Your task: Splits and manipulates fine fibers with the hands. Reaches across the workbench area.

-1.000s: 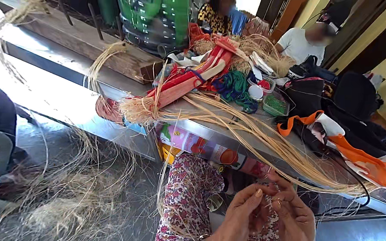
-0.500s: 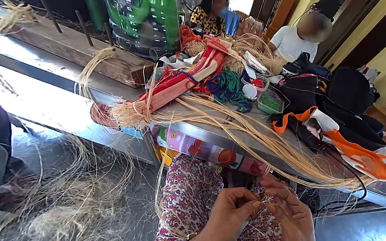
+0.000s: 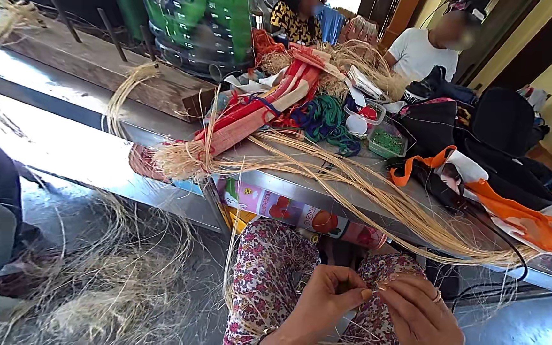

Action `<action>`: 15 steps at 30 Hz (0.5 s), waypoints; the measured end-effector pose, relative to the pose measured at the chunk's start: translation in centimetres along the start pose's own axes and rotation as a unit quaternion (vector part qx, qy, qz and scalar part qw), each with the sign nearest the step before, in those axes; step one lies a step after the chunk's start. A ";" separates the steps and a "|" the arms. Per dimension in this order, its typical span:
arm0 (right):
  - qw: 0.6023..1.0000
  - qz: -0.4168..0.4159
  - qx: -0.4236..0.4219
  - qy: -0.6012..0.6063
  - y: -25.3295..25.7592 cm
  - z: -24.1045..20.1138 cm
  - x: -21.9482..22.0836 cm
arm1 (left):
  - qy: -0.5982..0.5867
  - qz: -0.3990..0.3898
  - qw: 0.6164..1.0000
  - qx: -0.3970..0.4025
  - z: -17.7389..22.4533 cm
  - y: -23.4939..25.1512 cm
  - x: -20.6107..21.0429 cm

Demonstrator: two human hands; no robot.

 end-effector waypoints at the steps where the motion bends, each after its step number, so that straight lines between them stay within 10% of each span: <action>1: 1.000 0.005 -0.009 -0.007 -0.1 0.0 0.0 | -0.004 -0.005 1.000 -0.003 0.0 0.0 0.0; 15: 0.984 -0.021 0.139 0.112 -0.2 2.3 1.3 | 0.095 -0.077 0.992 0.041 0.6 -0.5 -3.8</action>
Point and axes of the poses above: each hand's wrist, its own y-axis towards the middle knuckle, its own x-axis out of the palm, z = x × y, the point moved 3 cm from there along y, towards the middle knuckle, and after that the axes turned 10 degrees about x, right-handed, at the moved point
